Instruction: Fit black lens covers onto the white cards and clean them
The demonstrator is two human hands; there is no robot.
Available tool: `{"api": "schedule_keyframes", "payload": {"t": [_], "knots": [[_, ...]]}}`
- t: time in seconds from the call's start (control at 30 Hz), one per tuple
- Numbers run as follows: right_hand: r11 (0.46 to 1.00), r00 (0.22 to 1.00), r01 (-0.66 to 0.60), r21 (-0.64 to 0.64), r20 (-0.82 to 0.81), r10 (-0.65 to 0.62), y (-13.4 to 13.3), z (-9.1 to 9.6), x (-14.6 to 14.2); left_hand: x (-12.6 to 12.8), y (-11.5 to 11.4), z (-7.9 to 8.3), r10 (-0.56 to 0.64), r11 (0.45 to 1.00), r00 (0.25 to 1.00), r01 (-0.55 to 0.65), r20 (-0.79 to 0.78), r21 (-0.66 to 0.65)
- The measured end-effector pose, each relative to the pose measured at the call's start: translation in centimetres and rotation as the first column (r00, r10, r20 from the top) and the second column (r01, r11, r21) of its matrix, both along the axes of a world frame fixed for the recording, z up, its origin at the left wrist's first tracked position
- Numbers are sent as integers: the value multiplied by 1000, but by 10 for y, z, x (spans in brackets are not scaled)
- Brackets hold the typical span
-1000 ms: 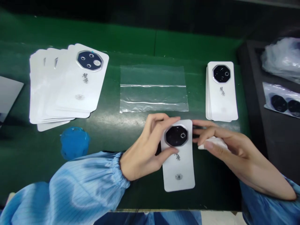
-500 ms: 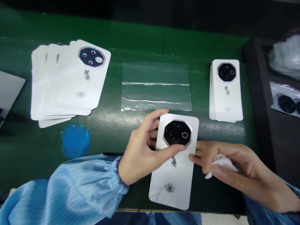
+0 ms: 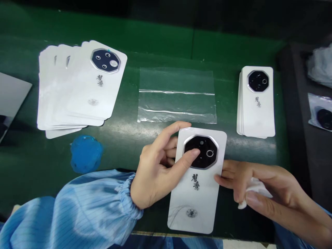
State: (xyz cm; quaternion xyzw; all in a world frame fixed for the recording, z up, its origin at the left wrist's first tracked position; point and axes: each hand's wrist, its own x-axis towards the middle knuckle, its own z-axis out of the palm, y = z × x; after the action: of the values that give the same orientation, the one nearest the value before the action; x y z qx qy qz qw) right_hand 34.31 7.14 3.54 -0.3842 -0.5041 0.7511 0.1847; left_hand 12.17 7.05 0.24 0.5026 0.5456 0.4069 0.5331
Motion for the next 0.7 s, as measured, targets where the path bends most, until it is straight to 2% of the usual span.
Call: {"api": "schedule_keyframes", "payload": {"t": [0.4, 0.7], "knots": [[1000, 1000, -2, -12, 9, 2, -1, -1, 4, 0, -1, -2, 66, 993, 996, -60, -54, 104], [999, 1000, -11, -30, 9, 12, 3, 3, -2, -1, -4, -1, 64, 993, 995, -56, -75, 108]]}}
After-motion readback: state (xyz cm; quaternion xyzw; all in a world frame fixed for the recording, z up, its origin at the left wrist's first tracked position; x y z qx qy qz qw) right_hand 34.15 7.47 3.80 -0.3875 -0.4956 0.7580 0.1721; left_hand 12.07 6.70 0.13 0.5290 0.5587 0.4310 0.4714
